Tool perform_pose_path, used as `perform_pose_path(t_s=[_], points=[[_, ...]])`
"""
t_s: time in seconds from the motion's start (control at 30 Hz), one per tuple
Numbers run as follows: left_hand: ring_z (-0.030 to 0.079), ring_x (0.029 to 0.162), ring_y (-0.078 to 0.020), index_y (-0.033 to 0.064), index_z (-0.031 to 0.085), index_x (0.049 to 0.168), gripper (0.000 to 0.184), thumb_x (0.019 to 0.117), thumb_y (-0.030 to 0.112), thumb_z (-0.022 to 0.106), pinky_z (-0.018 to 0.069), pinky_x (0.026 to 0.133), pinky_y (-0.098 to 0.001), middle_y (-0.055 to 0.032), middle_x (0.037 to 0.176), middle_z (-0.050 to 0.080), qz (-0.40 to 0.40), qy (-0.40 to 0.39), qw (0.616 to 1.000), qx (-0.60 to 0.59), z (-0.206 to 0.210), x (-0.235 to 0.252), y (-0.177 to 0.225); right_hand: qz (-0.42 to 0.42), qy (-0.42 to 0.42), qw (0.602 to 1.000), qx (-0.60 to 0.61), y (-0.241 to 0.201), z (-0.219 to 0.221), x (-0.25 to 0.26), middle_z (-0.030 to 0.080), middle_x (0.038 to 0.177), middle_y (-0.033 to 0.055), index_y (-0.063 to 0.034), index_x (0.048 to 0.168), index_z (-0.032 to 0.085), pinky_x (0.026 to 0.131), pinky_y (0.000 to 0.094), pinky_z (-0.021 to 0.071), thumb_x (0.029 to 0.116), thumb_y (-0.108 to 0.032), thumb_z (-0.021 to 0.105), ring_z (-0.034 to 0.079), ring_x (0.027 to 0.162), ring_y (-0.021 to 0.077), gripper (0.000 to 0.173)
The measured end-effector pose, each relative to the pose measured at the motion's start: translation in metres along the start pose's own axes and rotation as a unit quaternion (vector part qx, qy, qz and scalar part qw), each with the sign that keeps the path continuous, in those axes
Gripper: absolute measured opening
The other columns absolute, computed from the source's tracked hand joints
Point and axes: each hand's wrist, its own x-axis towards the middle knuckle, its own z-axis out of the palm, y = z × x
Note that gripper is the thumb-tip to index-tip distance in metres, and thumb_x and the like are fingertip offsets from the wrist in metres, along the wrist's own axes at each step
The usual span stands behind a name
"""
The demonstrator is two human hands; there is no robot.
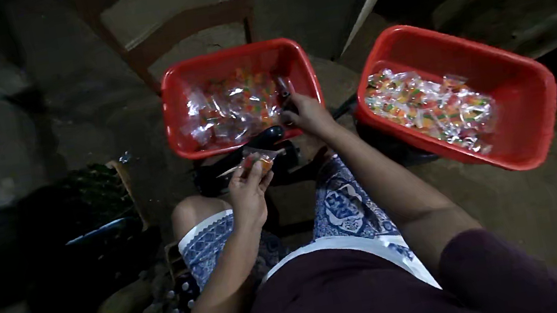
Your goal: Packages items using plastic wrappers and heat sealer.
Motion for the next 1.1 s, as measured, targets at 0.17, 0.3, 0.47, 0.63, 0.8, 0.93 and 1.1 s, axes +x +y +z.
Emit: perform_pose_path(t_s=[0.17, 0.3, 0.47, 0.63, 0.8, 0.93, 1.1], points=[[0.073, 0.087, -0.0156, 0.0006, 0.062, 0.122, 0.023, 0.1017, -0.004, 0.051, 0.0621, 0.079, -0.0309, -0.0071, 0.102, 0.072, 0.032, -0.006, 0.999, 0.009, -0.017, -0.008, 0.024, 0.159, -0.133, 0.953, -0.222, 0.024, 0.032, 0.07, 0.058, 0.134, 0.0337, 0.0069, 0.143, 0.048, 0.095, 0.0726, 0.0465, 0.0973, -0.02, 0.066, 0.058, 0.122, 0.0523, 0.056], [0.071, 0.084, -0.0115, 0.0009, 0.065, 0.123, 0.027, 0.0974, -0.005, 0.059, 0.0619, 0.074, -0.0273, -0.0045, 0.099, 0.072, 0.095, -0.027, 0.993, 0.061, -0.031, -0.014, 0.033, 0.207, -0.16, 0.929, -0.261, 0.014, 0.048, 0.077, 0.055, 0.139, 0.0331, 0.0054, 0.16, 0.019, 0.099, 0.0678, 0.0461, 0.1043, -0.03, 0.053, 0.057, 0.127, 0.0499, 0.074], [0.07, 0.081, -0.0083, 0.0015, 0.042, 0.15, 0.064, 0.0918, -0.003, 0.067, 0.0594, 0.071, -0.0233, -0.0037, 0.099, 0.073, 0.203, -0.035, 0.966, 0.154, -0.044, -0.019, 0.04, 0.192, -0.13, 0.955, -0.186, 0.028, 0.048, 0.09, 0.054, 0.139, 0.0341, 0.0084, 0.15, 0.039, 0.104, 0.0703, 0.0425, 0.0975, -0.031, 0.067, 0.054, 0.13, 0.0512, 0.071], [0.071, 0.082, -0.0078, 0.005, 0.031, 0.15, 0.071, 0.0903, -0.004, 0.068, 0.0602, 0.071, -0.0235, -0.0022, 0.099, 0.072, 0.269, -0.044, 0.945, 0.181, -0.042, -0.029, 0.049, 0.153, -0.134, 0.964, -0.17, 0.038, -0.003, 0.098, 0.06, 0.129, 0.0356, 0.01, 0.132, 0.059, 0.102, 0.071, 0.0424, 0.0959, -0.032, 0.072, 0.057, 0.124, 0.052, 0.056], [0.071, 0.086, -0.0104, 0.0084, 0.036, 0.149, 0.079, 0.0823, -0.012, 0.074, 0.061, 0.079, -0.0289, -0.0037, 0.102, 0.072, 0.225, -0.074, 0.959, 0.155, -0.031, -0.037, 0.056, 0.156, -0.016, 0.979, -0.131, 0.028, -0.064, 0.051, 0.06, 0.128, 0.0362, 0.008, 0.132, 0.059, 0.101, 0.0737, 0.0415, 0.0997, -0.04, 0.065, 0.057, 0.123, 0.0538, 0.059], [0.068, 0.087, -0.0126, 0.0088, 0.041, 0.148, 0.073, 0.0841, -0.017, 0.066, 0.0589, 0.08, -0.0286, -0.0073, 0.109, 0.066, 0.156, -0.089, 0.981, 0.074, -0.015, -0.049, 0.059, 0.02, 0.031, 0.992, 0.124, -0.01, -0.071, -0.037, 0.061, 0.124, 0.0264, -0.006, 0.154, 0.038, 0.087, 0.0567, 0.052, 0.1079, -0.035, 0.052, 0.063, 0.1, 0.0378, 0.056], [0.067, 0.084, -0.0099, 0.0092, 0.046, 0.144, 0.067, 0.0851, -0.015, 0.066, 0.0582, 0.076, -0.0249, -0.0052, 0.109, 0.067, 0.152, -0.093, 0.981, 0.073, 0.0, -0.07, 0.064, -0.165, -0.094, 0.964, 0.186, -0.064, -0.037, -0.178, 0.062, 0.125, 0.0144, -0.0017, 0.152, 0.037, 0.09, 0.0388, 0.0554, 0.0887, -0.047, 0.068, 0.063, 0.106, 0.0177, 0.084]])
